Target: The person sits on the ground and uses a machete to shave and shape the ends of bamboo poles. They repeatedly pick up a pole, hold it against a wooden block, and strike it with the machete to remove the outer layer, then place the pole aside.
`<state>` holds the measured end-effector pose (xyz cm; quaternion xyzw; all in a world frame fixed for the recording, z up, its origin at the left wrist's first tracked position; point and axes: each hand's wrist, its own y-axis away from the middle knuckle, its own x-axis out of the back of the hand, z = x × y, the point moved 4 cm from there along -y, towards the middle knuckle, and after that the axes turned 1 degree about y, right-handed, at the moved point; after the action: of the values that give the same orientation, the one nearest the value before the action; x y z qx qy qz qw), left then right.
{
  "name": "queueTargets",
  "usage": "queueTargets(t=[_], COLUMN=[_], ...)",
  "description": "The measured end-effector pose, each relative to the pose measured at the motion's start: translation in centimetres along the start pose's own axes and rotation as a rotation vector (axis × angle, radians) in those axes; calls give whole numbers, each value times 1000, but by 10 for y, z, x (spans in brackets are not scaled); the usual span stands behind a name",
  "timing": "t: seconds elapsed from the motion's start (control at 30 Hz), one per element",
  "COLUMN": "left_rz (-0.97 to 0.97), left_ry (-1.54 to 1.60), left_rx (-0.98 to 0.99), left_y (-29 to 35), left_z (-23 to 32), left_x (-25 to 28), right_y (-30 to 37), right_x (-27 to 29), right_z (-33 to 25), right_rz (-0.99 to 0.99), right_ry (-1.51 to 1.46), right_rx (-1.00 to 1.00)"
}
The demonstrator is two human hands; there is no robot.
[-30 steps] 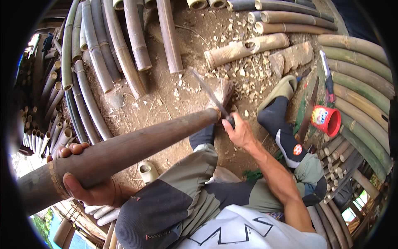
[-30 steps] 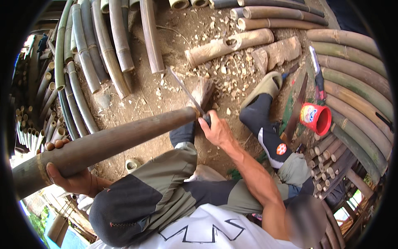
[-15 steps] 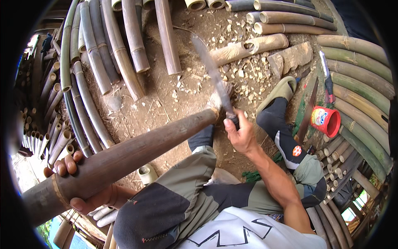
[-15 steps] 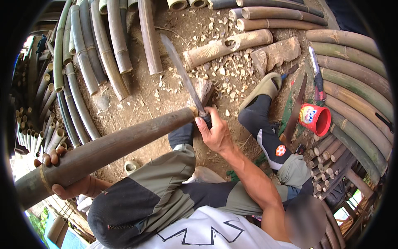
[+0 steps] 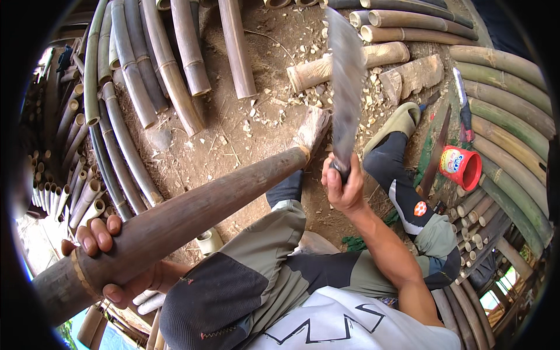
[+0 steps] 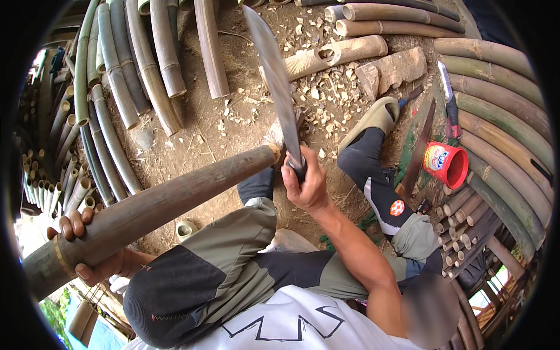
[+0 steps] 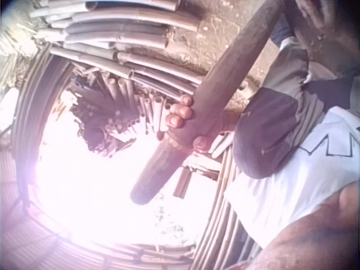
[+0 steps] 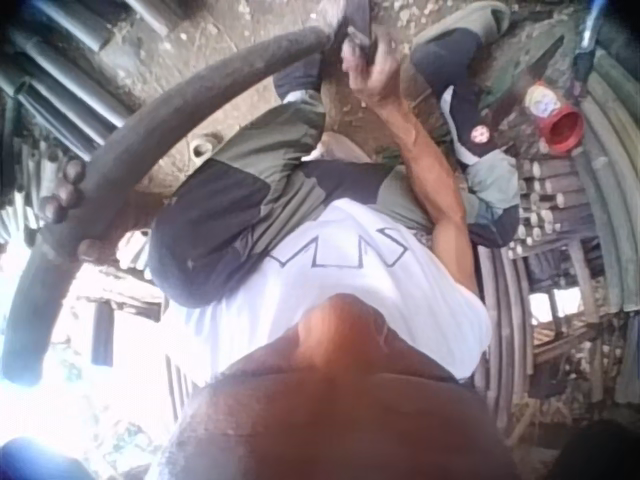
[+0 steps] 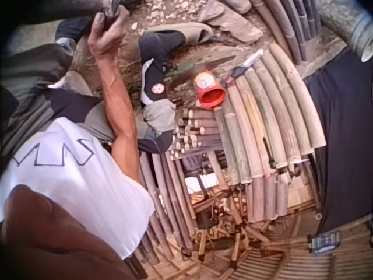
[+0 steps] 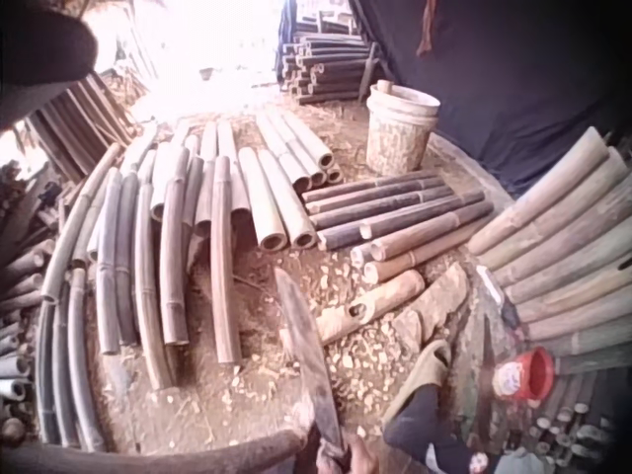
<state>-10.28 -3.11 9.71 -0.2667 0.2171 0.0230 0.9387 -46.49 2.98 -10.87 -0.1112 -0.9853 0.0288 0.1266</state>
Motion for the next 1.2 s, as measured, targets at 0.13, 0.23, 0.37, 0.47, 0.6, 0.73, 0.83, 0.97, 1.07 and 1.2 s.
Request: queueTargets(t=[0.13, 0.23, 0.37, 0.47, 0.6, 0.73, 0.83, 0.97, 1.07, 1.2], left_rz=[72, -5, -179, -220, -87, 236, 135, 182, 170, 81], left_ry=[-24, 74, 127, 245, 163, -128, -108, -195, -174, -72], left_rx=[1, -3, 18, 86, 242, 109, 59, 80, 88, 53], left_y=[-2, 1, -4, -8, -11, -3, 0, 4, 3, -1], left_z=[-1, -3, 0, -7, -25, -39, -36, -32, -32, -34], left_x=[-7, 10, 4, 8, -3, -6, 2, -9, -10, -12], right_y=[39, 31, 17, 34, 48, 52, 22, 12, 26, 14], right_x=[-4, -1, -2, -7, -7, -2, -2, -5, -9, -3], right_z=[86, 59, 25, 60, 81, 84, 30, -15, 26, 49], right_rz=[-379, -318, -60, -255, -367, -329, -248, -31, -126, -321], right_ry=[413, 346, 158, 343, 344, 403, 355, 208, 366, 379], right_rx=[-518, -418, -159, -375, -543, -531, -410, -37, -72, -370])
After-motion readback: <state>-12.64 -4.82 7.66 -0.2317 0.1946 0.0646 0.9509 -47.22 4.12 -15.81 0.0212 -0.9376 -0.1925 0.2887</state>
